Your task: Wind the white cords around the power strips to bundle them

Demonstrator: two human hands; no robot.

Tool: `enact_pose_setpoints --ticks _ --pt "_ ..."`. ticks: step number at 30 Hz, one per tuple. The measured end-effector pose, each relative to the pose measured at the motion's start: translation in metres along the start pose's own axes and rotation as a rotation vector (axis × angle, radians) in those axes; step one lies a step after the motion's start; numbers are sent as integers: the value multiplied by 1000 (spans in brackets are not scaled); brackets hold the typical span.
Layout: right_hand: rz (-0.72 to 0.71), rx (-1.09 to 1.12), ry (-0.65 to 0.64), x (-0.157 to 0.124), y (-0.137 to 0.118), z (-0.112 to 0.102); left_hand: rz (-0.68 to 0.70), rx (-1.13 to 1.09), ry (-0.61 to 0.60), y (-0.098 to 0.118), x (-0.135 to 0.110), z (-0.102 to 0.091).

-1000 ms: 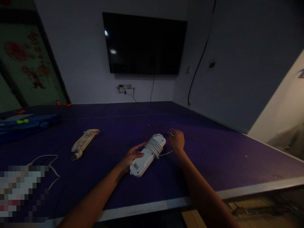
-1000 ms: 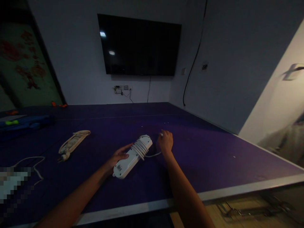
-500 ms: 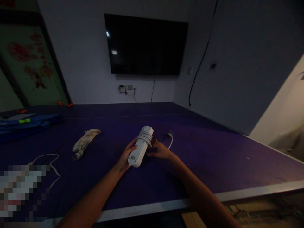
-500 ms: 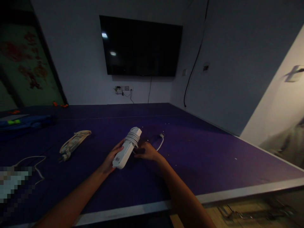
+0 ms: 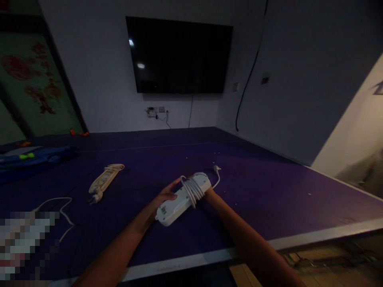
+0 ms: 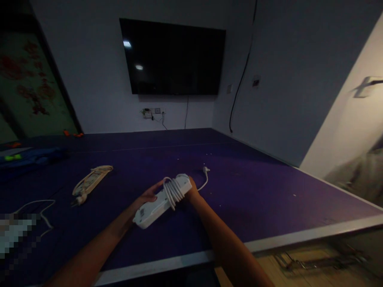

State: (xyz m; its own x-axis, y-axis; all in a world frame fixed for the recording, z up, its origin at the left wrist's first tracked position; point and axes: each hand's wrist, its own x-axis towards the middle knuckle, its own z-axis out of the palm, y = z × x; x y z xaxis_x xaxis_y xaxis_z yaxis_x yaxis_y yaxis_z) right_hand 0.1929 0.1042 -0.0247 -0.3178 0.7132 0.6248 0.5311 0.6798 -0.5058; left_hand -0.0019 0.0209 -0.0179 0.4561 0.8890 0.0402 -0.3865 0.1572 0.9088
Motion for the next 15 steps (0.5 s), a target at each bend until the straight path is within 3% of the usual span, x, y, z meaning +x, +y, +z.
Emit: enact_pose_setpoints --ticks 3,6,11,15 --pt "66 -24 46 3 5 -8 -103 95 -106 -7 3 -5" --pt "168 -18 201 4 4 -19 -132 152 -75 -9 3 -5" --pt "253 26 486 4 0 -37 -49 45 120 -2 3 5" --pt "372 -45 537 4 4 -47 119 -47 349 4 0 11"
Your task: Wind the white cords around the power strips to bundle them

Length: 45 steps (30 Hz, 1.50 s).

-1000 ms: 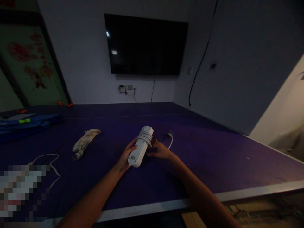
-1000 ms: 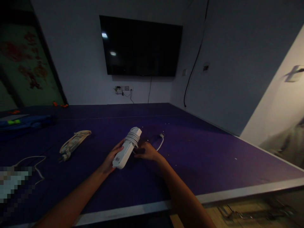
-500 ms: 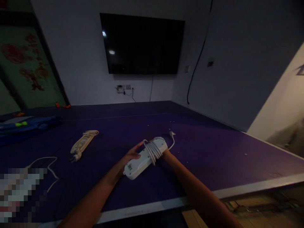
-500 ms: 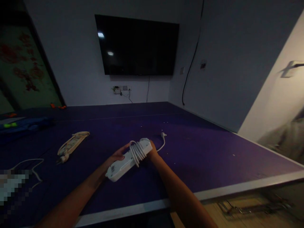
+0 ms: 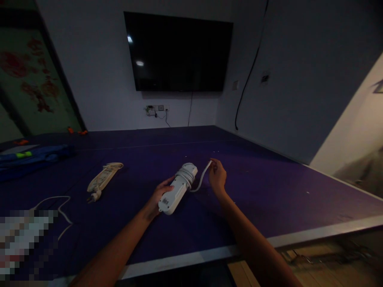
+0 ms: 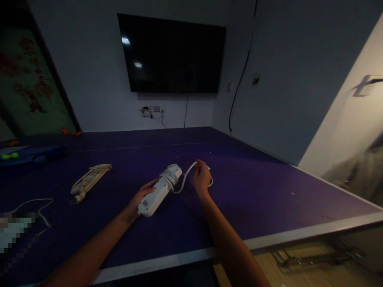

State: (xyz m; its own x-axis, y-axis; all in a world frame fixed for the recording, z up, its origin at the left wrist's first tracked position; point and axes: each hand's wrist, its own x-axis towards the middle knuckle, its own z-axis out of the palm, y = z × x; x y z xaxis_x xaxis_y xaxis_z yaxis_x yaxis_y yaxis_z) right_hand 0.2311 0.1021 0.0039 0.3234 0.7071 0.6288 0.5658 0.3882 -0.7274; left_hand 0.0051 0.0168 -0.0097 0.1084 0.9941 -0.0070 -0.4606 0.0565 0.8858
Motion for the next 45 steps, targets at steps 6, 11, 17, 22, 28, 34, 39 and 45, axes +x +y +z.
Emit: enact_pose_setpoints --ticks 6,11,17,22,28,34,39,45 --pt "82 -299 -111 1 16 1 101 -185 198 10 2 -6" --pt "15 -387 -385 -1 20 4 110 -288 249 14 7 -12" --pt "-488 -121 -626 -12 -8 9 148 -298 233 15 6 -9" --pt "-666 22 -945 -35 -32 9 165 -286 261 18 5 -6" --pt "-612 -95 -1054 -50 -38 20 169 -250 196 20 0 -6" --pt "-432 -356 -814 -42 -33 22 30 -123 -4 26 -6 -9" --pt "-189 -405 -585 -23 -20 13 -118 -12 -299 18 -6 -10" --pt "6 -379 -249 0 7 6 -135 108 -260 5 -1 -11"
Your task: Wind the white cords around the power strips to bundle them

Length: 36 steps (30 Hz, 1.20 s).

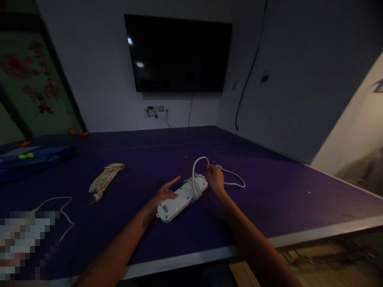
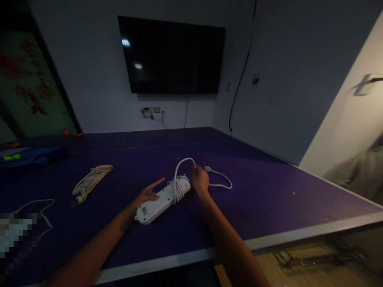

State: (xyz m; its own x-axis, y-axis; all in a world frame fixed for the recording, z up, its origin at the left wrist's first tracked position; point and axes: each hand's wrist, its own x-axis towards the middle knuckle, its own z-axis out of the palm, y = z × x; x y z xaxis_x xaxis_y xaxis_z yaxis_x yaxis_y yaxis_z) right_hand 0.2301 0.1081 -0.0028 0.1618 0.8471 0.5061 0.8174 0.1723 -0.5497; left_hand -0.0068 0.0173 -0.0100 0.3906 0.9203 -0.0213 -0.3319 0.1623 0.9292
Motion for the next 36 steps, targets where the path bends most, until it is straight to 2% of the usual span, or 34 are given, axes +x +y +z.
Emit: enact_pose_setpoints --ticks 3,6,10,14,19,21,23,26,28,30,32,34,36 --pt "82 11 66 7 15 -1 104 -61 209 -1 3 1" --pt "197 -69 8 13 29 -5 215 -148 406 3 4 0" --pt "320 -200 -42 21 47 -12 266 -315 553 12 4 -5" --pt "351 -225 -20 25 64 -16 263 -431 520 18 3 -9" --pt "275 -167 -94 31 76 -12 261 -420 421 20 0 -8" --pt "152 -120 -121 35 72 -8 272 -404 404 19 0 -7" --pt "-82 -23 -101 35 62 -5 290 -382 391 18 1 -6" --pt "-412 136 39 26 34 1 305 -338 377 16 2 -5" --pt "-585 202 47 12 11 4 302 -313 364 15 2 -5" --pt "-758 179 -78 -4 -10 6 301 -289 345 14 1 -4" --pt "-869 116 -226 -18 -25 9 301 -261 323 13 0 -3" --pt "-926 22 -358 -26 -34 11 292 -237 297 14 -1 -4" --pt "-909 -102 -416 -28 -37 12 274 -218 261 14 -2 -6"
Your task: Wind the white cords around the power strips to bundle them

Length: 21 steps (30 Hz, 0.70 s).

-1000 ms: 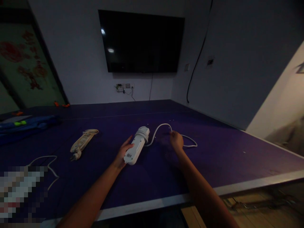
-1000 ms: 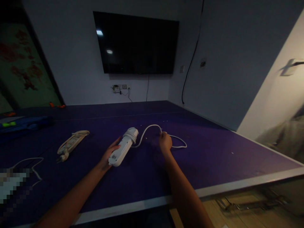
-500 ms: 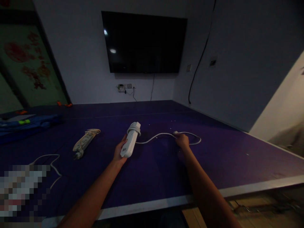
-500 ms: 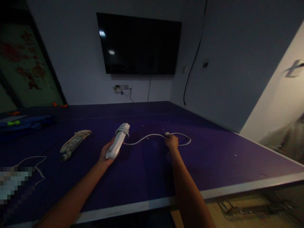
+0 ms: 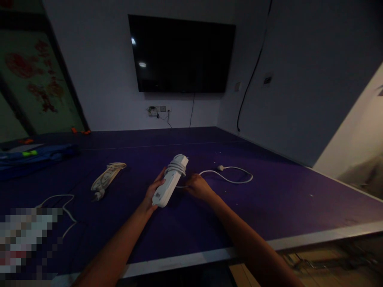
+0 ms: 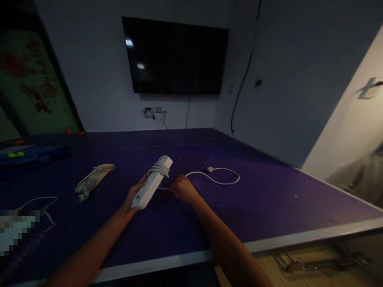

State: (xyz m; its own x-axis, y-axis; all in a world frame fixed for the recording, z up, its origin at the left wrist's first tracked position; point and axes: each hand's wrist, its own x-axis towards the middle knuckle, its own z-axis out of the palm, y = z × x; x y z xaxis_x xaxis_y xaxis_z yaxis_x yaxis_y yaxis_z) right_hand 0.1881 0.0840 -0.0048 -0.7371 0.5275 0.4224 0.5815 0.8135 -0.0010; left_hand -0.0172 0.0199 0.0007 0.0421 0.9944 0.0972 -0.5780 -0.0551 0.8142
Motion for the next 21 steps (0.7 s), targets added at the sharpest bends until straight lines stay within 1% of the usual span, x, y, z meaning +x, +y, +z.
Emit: enact_pose_setpoints --ticks 1,3,6,9,11,13,16,19,21 --pt "42 -46 -27 0 0 0 -17 9 -28 0 0 -1" --pt "153 -126 -39 0 3 -2 -62 37 -105 0 1 -3" --pt "344 -184 -6 -3 9 -10 -125 86 -245 -3 2 -6" --pt "517 -178 91 -6 14 -19 -248 174 -382 -7 2 -8" --pt "665 -176 206 -9 18 -24 -310 241 -416 -10 2 -9" --pt "855 -189 326 -14 25 -28 -299 264 -368 -12 3 -9" --pt "1101 -181 439 -22 39 -32 -210 222 -185 -14 5 -7" --pt "1230 -144 458 -33 57 -34 -76 134 3 -9 4 -5" --pt "1264 -114 424 -40 70 -32 -27 59 75 -4 4 -4"
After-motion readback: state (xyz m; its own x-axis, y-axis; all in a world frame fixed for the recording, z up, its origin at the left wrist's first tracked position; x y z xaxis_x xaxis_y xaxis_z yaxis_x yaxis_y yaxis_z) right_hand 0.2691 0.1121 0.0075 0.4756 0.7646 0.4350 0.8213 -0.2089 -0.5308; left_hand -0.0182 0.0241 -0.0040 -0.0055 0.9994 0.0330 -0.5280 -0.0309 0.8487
